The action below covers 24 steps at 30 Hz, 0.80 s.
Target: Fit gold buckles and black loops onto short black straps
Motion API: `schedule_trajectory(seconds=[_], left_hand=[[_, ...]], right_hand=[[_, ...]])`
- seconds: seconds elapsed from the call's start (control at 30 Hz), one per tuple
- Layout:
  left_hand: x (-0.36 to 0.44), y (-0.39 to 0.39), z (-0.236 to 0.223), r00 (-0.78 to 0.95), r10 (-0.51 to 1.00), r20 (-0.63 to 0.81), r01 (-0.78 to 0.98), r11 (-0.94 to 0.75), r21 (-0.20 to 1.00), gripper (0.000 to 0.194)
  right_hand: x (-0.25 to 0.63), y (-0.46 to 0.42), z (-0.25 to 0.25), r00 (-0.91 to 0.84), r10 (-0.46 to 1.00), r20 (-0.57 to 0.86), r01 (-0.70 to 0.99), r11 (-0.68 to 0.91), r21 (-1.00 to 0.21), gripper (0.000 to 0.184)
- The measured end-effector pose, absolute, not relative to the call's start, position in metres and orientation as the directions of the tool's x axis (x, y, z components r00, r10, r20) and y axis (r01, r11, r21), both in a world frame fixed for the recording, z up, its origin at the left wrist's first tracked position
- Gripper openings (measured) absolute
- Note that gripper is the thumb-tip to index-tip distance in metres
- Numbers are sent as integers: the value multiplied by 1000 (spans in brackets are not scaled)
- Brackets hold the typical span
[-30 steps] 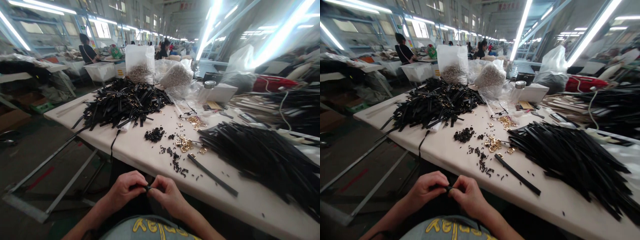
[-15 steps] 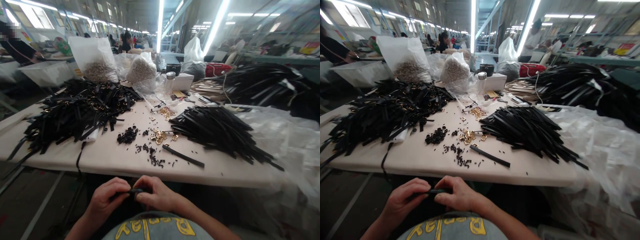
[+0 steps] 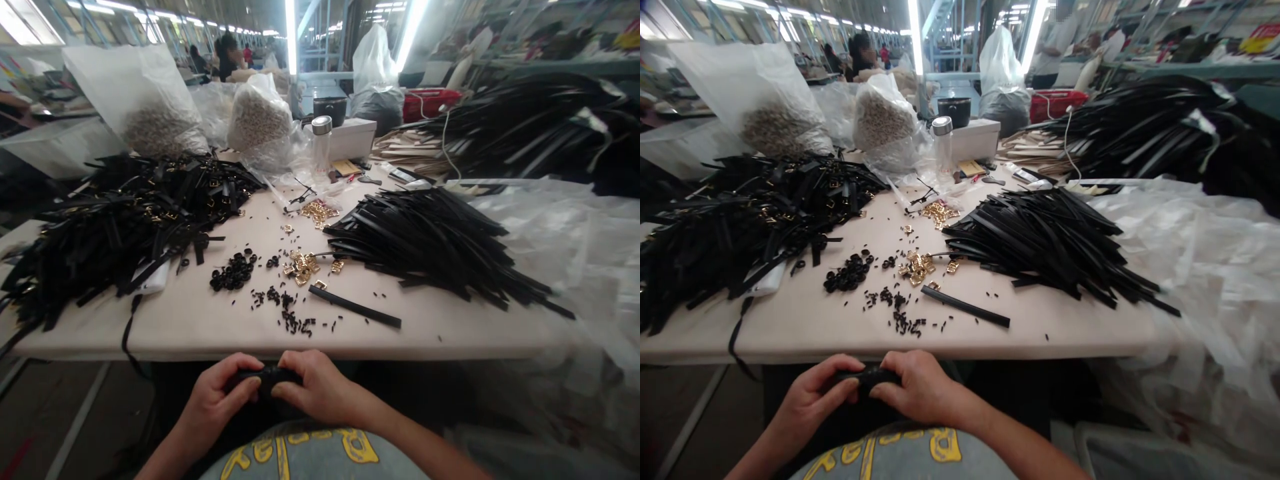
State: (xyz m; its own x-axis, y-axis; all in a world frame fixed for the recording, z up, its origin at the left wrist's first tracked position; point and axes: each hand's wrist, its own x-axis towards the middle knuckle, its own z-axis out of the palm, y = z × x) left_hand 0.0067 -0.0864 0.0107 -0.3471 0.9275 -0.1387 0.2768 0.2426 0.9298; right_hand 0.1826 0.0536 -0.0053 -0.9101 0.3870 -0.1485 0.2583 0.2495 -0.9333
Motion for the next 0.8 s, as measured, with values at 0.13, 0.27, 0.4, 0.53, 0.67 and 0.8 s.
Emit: schedule_trajectory(seconds=[0.13, 0.27, 0.4, 0.53, 0.67, 0.8], left_hand=[[12, -82, 10, -321, 915, -242, 203, 317, 926, 20], [16, -73, 10, -286, 943, -170, 280, 252, 926, 15], [16, -67, 16, -267, 943, -198, 233, 263, 936, 14], [1, -54, 21, -340, 938, -70, 333, 190, 924, 26], [-24, -23, 15, -276, 944, 181, 717, 77, 693, 33], [-36, 9, -2, -213, 961, 179, 843, 88, 531, 51]], right_hand=[[180, 53, 0, -900, 420, -114, 232, 243, -942, 33], [181, 54, 1, -880, 470, -71, 236, 303, -923, 18], [193, 62, 4, -886, 461, -41, 229, 358, -905, 15], [213, 76, 17, -875, 484, -5, 200, 351, -915, 11], [228, 97, 26, -777, 629, 18, 275, 365, -890, 13], [234, 119, 21, -687, 718, -111, 435, 284, -854, 16]])
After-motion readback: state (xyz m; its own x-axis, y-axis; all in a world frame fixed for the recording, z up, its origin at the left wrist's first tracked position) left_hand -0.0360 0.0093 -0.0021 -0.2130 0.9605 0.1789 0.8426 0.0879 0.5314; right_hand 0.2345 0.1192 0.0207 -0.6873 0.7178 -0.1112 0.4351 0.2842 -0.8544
